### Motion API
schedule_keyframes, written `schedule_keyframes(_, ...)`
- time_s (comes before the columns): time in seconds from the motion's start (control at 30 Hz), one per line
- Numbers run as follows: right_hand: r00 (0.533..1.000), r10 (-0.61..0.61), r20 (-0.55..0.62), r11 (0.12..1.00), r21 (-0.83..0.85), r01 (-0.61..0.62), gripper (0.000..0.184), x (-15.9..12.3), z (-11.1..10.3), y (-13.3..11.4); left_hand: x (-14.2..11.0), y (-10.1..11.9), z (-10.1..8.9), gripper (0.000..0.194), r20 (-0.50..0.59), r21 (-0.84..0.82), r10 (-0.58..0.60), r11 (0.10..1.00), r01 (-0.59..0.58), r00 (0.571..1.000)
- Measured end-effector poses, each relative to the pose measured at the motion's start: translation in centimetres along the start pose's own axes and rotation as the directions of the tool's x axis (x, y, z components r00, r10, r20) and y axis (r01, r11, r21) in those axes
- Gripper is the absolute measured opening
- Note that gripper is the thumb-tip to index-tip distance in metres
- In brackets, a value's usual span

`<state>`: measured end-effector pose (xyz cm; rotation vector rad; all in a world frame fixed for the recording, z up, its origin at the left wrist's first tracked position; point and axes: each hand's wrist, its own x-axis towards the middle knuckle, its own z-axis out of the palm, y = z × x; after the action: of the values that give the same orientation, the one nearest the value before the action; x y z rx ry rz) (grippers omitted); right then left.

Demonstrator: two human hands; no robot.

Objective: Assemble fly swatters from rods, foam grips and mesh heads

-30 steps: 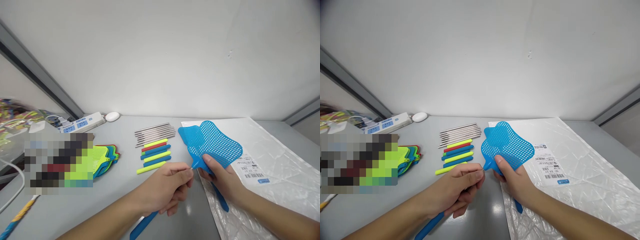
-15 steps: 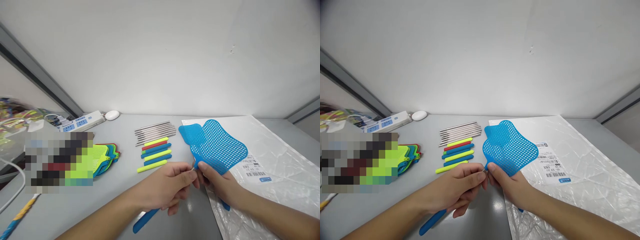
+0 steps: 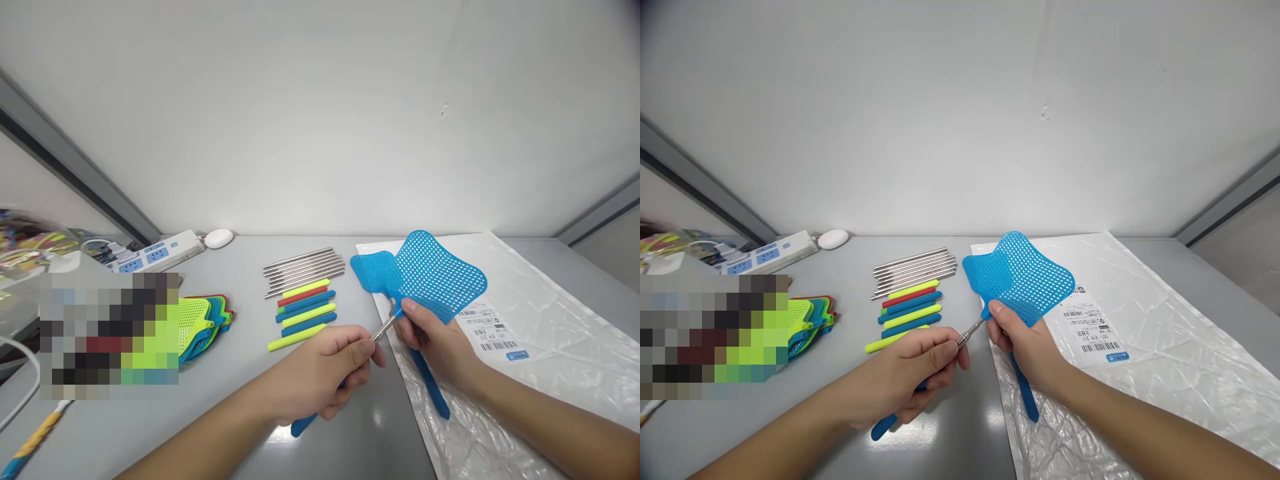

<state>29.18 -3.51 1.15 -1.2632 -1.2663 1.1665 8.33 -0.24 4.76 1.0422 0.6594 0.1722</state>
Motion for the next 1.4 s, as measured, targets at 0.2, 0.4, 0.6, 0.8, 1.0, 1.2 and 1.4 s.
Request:
schedule_keyframes(0.2,0.995,-0.001,0.104,0.998,0.056,-0.005,0.054,-0.5,0.7,-0.7,-0.1,0.1,0.5,0.031,-0.021,0.023,0.05,0.999,-0.05,0.999)
schedule_keyframes(0.4,0.993,0.001,0.116,1.0,-0.012,0.0,0.054,-0.5,0.6,-1.0,-0.2,0.2,0.5,0.028,0.028,-0.051,-0.005,0.999,0.007,1.0)
schedule_keyframes(0.6,0.992,0.039,0.117,0.998,-0.059,-0.032,0.056,-0.5,1.1,-1.3,-0.2,0.2,0.3,0.03,-0.022,0.024,-0.027,0.999,0.027,0.999)
schedule_keyframes(0.8,0.991,0.001,0.137,0.993,-0.115,0.015,0.052,-0.6,0.9,-2.2,-0.1,0.0,0.3,0.029,0.003,0.046,0.037,0.998,-0.037,0.999)
schedule_keyframes(1.0,0.955,-0.024,0.295,1.0,-0.008,0.027,0.049,-0.3,0.0,-1.0,-0.2,0.2,0.3,0.03,0.136,-0.148,0.049,0.989,-0.028,0.99)
schedule_keyframes(1.2,0.941,0.029,0.337,1.0,-0.019,-0.024,0.049,-0.4,0.0,-1.1,-0.2,0.3,0.3,0.029,0.151,-0.161,0.062,0.986,-0.037,0.987)
schedule_keyframes(1.4,0.96,0.076,0.269,0.996,0.015,-0.083,0.042,-0.6,0.8,-1.7,0.1,0.0,0.6,0.03,0.092,-0.044,0.091,0.995,-0.087,0.992)
